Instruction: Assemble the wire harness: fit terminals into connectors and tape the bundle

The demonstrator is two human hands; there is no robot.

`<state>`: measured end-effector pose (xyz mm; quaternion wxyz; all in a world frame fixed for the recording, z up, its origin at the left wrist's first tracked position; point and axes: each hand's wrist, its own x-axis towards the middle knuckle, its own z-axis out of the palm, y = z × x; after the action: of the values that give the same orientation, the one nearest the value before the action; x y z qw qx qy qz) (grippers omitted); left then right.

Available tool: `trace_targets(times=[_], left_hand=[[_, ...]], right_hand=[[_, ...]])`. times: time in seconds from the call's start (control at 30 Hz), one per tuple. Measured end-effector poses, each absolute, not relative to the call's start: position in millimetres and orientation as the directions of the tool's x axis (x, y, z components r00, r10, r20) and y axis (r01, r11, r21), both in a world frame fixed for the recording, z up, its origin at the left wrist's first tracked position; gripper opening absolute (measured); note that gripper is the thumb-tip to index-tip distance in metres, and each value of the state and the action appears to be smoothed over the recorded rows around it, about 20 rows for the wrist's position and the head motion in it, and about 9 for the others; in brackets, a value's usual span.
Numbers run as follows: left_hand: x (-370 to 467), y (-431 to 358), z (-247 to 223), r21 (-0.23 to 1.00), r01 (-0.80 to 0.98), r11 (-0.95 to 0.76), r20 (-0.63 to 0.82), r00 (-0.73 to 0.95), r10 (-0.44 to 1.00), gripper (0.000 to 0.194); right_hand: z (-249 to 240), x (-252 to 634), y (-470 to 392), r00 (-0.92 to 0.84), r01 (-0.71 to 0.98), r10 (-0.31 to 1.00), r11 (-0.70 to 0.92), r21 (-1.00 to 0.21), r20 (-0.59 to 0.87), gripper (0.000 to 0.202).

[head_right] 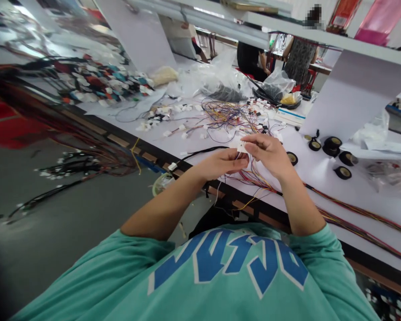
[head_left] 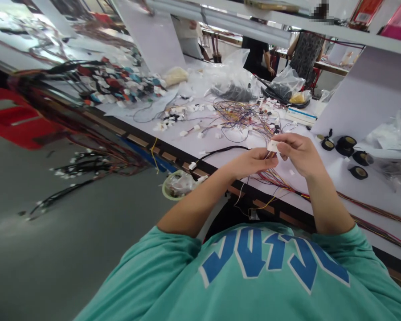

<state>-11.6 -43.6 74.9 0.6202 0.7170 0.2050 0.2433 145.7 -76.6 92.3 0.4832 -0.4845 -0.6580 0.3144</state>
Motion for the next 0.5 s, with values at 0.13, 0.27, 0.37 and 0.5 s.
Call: trace_targets(times=[0.13, 0.27, 0.37, 0.5], left_hand=[[3.8, -58.7, 56.7, 0.974, -0.014, -0.226, 0.207, 0.459, 0.864, 0.015], [18.3, -78.1, 37.3, 0.958, -0.012, -0.287, 0.283, 0.211, 0.936, 0.013], [23.8, -84.8, 25.8, 0.961, -0.053, -0.271, 0.277, 0.191, 0.942, 0.008], [24.6, -77.6, 19.7, 0.968, -0.169, -0.187, 0.22, 0.199, 0.955, 0.01]], right_hand=[[76.8, 140.4, -81.8, 0.259, 0.316, 0.896, 0.274, -0.908, 0.36, 0.023], [59.7, 133.4, -83.1, 0.39, 0.313, 0.844, 0.253, -0.915, 0.367, 0.02], [50.1, 126.3, -82.8, 0.436, 0.302, 0.828, 0.235, -0.924, 0.353, 0.021], [47.1, 140.2, -74.7, 0.323, 0.292, 0.905, 0.184, -0.939, 0.278, 0.024]])
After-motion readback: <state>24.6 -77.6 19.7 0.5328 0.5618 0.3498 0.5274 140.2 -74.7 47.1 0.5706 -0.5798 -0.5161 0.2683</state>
